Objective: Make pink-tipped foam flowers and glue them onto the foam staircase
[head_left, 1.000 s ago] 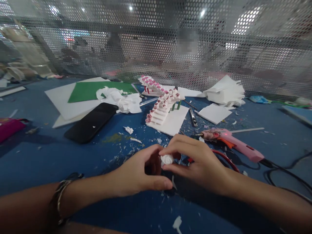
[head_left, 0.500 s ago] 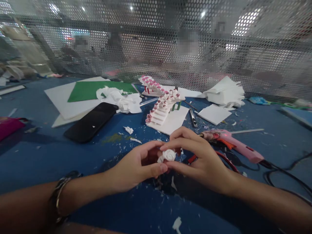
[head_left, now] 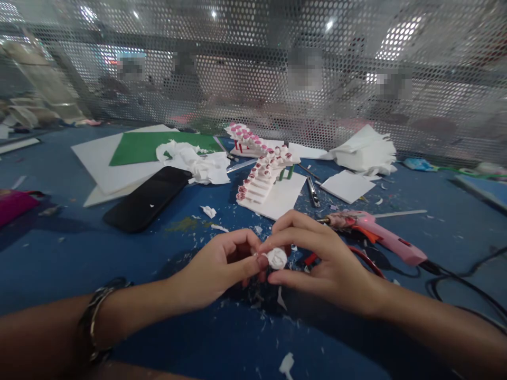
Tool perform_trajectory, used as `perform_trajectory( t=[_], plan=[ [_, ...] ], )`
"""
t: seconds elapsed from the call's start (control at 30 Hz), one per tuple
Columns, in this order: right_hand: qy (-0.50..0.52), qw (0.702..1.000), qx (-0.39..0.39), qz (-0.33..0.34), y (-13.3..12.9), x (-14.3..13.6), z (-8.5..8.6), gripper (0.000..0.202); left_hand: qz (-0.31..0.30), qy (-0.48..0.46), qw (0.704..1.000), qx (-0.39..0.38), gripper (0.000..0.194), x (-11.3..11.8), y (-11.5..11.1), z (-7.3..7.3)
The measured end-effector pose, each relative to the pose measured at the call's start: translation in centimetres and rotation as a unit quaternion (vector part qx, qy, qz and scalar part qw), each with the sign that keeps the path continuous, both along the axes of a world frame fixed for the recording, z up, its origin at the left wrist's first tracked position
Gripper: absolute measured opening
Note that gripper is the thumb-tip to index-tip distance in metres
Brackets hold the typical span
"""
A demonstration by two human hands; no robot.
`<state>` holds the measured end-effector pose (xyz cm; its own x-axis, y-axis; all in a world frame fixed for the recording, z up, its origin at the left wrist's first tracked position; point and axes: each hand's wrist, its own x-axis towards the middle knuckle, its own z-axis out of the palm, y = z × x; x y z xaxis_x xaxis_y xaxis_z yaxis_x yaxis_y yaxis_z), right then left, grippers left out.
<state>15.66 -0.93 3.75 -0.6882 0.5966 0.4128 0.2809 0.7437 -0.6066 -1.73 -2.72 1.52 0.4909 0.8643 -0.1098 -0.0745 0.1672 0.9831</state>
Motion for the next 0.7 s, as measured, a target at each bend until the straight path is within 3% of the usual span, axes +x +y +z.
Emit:
perform_trajectory(
  t=[0.3, 0.53, 0.7],
  plan=[
    [-0.035, 0.999, 0.012, 0.003, -0.09, 0.13, 0.81, 0.026, 0.019, 0.023, 0.999, 0.014, 0.014, -0.17, 0.27, -0.26],
    [-0.028, 0.999, 0.026, -0.003, 0.03, 0.09, 0.65, 0.018, 0.042, 0.013, 0.999, 0.024, 0.014, -0.31, 0.23, -0.62],
    [-0.007, 0.999, 0.035, -0.007, 0.05, -0.04, 0.45, 0.017, 0.01, -0.029, 1.0, -0.001, 0.019, -0.19, 0.28, -0.33]
  ],
)
